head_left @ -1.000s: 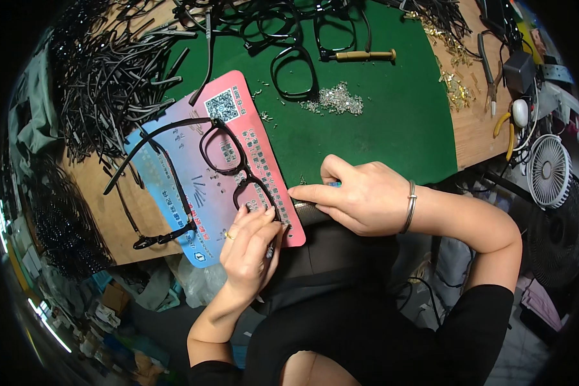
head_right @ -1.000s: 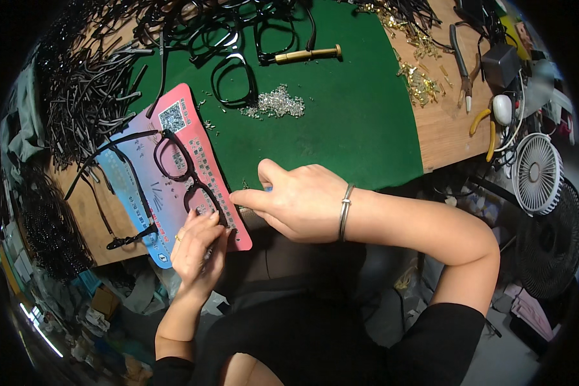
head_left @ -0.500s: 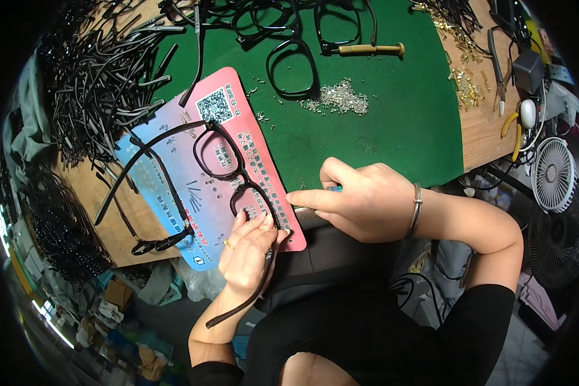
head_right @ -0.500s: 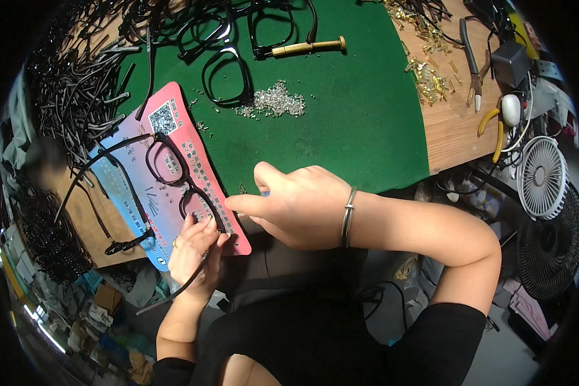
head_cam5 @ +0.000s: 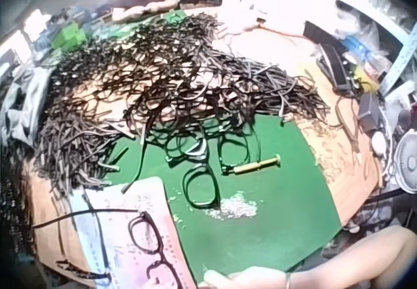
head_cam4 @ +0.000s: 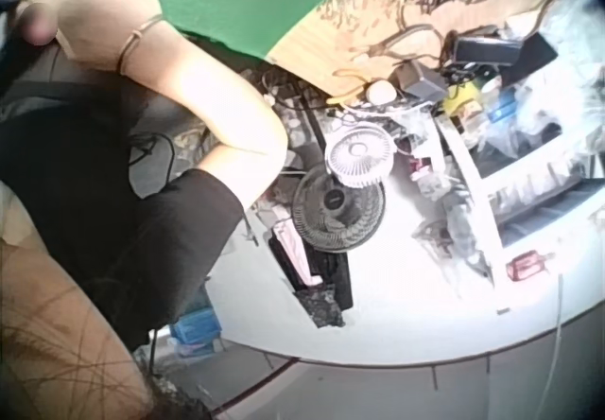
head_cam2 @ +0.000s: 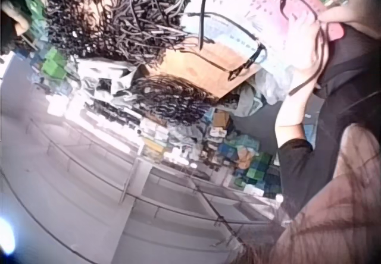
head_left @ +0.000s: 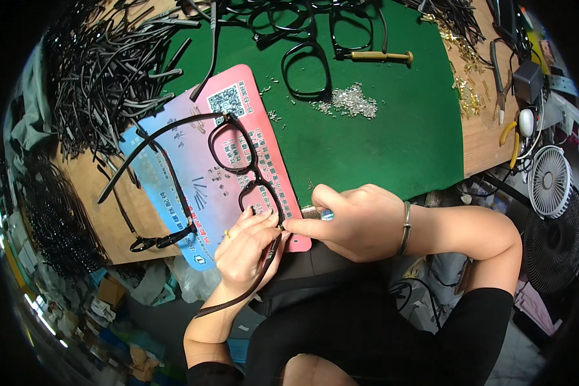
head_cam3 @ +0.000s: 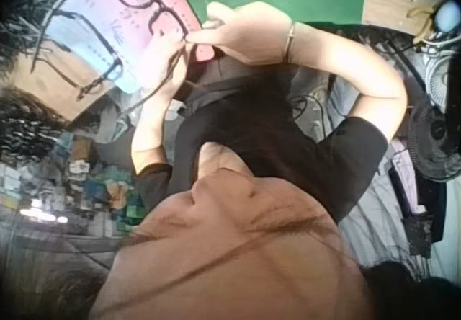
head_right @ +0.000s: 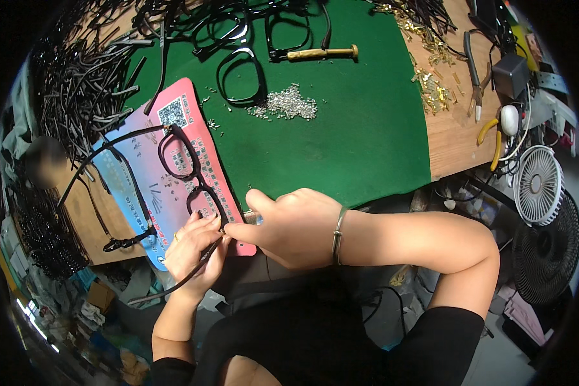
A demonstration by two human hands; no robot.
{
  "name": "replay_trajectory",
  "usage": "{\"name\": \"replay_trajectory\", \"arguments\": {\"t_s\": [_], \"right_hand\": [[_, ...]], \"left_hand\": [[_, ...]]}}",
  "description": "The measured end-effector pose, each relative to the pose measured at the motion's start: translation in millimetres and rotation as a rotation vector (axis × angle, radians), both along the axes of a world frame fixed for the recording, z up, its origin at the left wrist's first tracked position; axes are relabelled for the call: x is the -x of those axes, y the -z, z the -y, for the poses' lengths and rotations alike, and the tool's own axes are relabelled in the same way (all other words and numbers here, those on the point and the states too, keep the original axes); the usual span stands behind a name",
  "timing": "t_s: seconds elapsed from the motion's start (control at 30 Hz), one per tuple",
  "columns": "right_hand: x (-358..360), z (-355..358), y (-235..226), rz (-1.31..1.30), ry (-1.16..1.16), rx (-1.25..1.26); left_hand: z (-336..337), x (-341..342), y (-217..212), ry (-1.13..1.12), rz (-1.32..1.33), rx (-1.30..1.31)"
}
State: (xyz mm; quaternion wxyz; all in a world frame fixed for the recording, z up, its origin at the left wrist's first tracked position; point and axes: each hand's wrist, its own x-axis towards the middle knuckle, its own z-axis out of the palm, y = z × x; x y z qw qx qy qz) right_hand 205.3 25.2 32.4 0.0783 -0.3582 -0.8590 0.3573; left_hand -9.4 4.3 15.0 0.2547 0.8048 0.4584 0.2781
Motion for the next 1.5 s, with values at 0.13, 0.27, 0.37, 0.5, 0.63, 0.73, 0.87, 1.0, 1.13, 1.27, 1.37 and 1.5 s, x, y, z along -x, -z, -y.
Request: {"name": "replay_trajectory", "arguments": {"t_s": [0.13, 0.27, 0.37, 0.5, 0.63, 0.73, 0.87, 1.0, 1.13, 1.27, 1.37, 1.5], "right_hand": [[2, 1, 0, 0.009, 0.004, -0.011], [2, 1, 1, -0.021, 0.008, -0.026], [2, 0, 1, -0.012, -0.008, -0.028], [2, 3, 2, -0.007, 0.007, -0.065], [4, 7, 2, 0.005, 0.032, -0.129], [5, 9, 2, 0.014, 0.054, -0.160], [6, 12, 2, 0.033, 0.069, -0.174], [5, 11, 3, 0.004, 0.074, -0.168], [5, 9, 2, 0.000, 0.066, -0.159], [5, 7, 1, 0.015, 0.037, -0.146], [8, 10, 3, 0.062, 0.045, -0.239], [7, 2, 3, 0.077, -0.029, -0.249]], "left_hand": [[0, 3, 1, 0.012, 0.001, 0.017], [1, 6, 4, 0.042, -0.009, -0.012], [2, 6, 4, 0.042, -0.006, -0.018], [1, 6, 5, 0.048, -0.010, -0.018], [2, 5, 6, 0.030, 0.013, -0.028], [2, 5, 8, 0.035, 0.025, -0.044], [2, 5, 8, 0.027, 0.039, -0.052], [2, 5, 10, 0.028, 0.046, -0.060], [2, 5, 11, 0.025, 0.050, -0.057], [2, 6, 10, 0.031, 0.046, -0.055], [2, 5, 10, 0.035, 0.045, -0.054], [0, 7, 11, 0.052, 0.042, -0.056]]}}
